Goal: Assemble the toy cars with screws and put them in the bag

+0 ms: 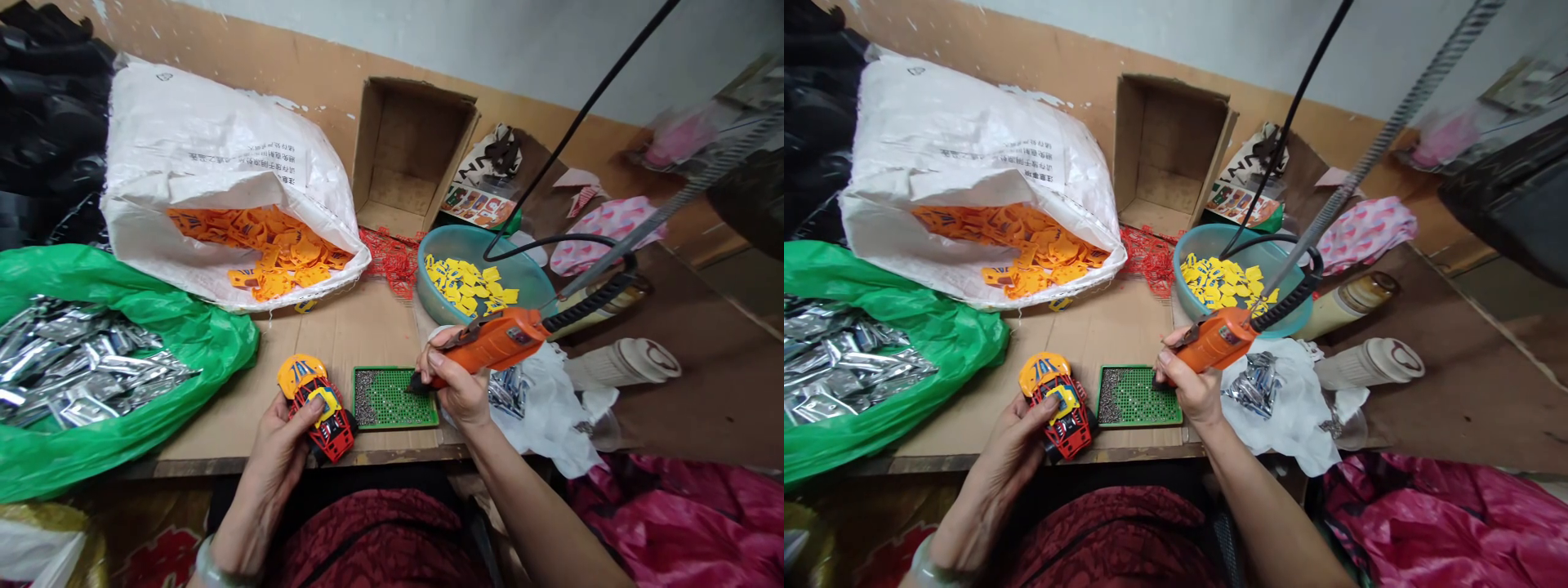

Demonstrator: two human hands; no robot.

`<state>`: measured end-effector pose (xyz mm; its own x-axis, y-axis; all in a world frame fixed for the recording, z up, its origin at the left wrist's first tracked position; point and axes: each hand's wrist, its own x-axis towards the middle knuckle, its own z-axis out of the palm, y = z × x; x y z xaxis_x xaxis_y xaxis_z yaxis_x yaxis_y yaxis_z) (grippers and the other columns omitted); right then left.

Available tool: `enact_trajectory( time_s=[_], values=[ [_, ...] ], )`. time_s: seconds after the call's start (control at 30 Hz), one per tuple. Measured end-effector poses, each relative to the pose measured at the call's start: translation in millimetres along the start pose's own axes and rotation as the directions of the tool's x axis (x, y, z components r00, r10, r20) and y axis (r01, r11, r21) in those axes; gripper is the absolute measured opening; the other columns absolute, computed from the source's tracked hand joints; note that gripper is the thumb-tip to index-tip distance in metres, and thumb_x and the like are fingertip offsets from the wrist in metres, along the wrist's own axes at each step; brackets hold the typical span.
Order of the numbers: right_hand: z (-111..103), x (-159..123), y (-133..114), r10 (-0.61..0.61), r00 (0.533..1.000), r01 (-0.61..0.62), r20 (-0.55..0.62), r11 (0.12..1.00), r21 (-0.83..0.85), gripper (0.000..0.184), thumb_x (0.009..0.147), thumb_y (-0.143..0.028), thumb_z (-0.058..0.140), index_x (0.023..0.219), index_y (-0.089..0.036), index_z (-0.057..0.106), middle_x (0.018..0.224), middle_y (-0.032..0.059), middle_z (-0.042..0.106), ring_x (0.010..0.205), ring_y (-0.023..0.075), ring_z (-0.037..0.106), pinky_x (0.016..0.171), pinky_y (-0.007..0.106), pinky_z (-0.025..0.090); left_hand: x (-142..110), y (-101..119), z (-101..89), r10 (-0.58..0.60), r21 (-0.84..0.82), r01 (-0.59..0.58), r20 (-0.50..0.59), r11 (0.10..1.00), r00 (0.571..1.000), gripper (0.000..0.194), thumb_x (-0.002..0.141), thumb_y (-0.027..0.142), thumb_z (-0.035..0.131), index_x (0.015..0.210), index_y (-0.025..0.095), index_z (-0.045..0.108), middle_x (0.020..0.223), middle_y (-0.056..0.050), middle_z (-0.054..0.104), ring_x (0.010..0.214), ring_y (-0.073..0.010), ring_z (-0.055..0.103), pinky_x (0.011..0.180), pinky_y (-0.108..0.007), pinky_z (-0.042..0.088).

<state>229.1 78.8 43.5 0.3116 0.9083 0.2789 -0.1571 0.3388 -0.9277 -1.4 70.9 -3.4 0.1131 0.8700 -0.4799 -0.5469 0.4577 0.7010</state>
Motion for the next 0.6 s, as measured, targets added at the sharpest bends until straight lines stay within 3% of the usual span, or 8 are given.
enact_trajectory(
  time_s=[0.3, 0.47, 0.6],
  values=[
    [-0.6, -0.3, 1.7, 0.012, 1.000, -0.012, 0.011, 1.000, -0.001, 0.017, 0.082, -0.026, 0.072, 0.094, -0.022, 0.060, 0.056, -0.0077, 0.057, 0.045, 0.0126, 0.055, 0.052, 0.028, 0.047, 1.8, -2.9, -2.5, 0.009, 0.013, -0.009, -0.003, 1.000, 1.000, 0.059, 0.062, 0.032, 0.094, 0.110, 0.012, 0.065, 0.090, -0.009, 0.077, 0.075, -0.0225, 0.073, 0.073, -0.035, 0.062],
    [6.0, 7.0, -11.1, 0.000, 1.000, 0.000, -0.013, 0.999, 0.033, 0.018, 0.077, -0.025, 0.072, 0.091, -0.022, 0.061, 0.055, -0.0080, 0.055, 0.044, 0.0126, 0.054, 0.051, 0.029, 0.047, 3.0, 2.4, -4.6, 0.078, 0.247, -0.076, 0.003, 0.966, 0.997, 0.065, 0.062, 0.038, 0.093, 0.114, 0.014, 0.063, 0.093, -0.007, 0.074, 0.076, -0.0209, 0.070, 0.071, -0.033, 0.060],
    [20.4, 14.4, -29.2, 0.001, 1.000, 0.002, -0.027, 0.994, 0.111, 0.019, 0.072, -0.025, 0.072, 0.086, -0.022, 0.059, 0.049, -0.0086, 0.052, 0.039, 0.0126, 0.048, 0.051, 0.030, 0.046, 0.9, 9.0, -3.4, 0.204, 0.458, -0.172, -0.020, 0.872, 0.979, 0.063, 0.068, 0.047, 0.086, 0.117, 0.015, 0.061, 0.100, -0.008, 0.073, 0.087, -0.0254, 0.071, 0.078, -0.038, 0.059]
  ],
)
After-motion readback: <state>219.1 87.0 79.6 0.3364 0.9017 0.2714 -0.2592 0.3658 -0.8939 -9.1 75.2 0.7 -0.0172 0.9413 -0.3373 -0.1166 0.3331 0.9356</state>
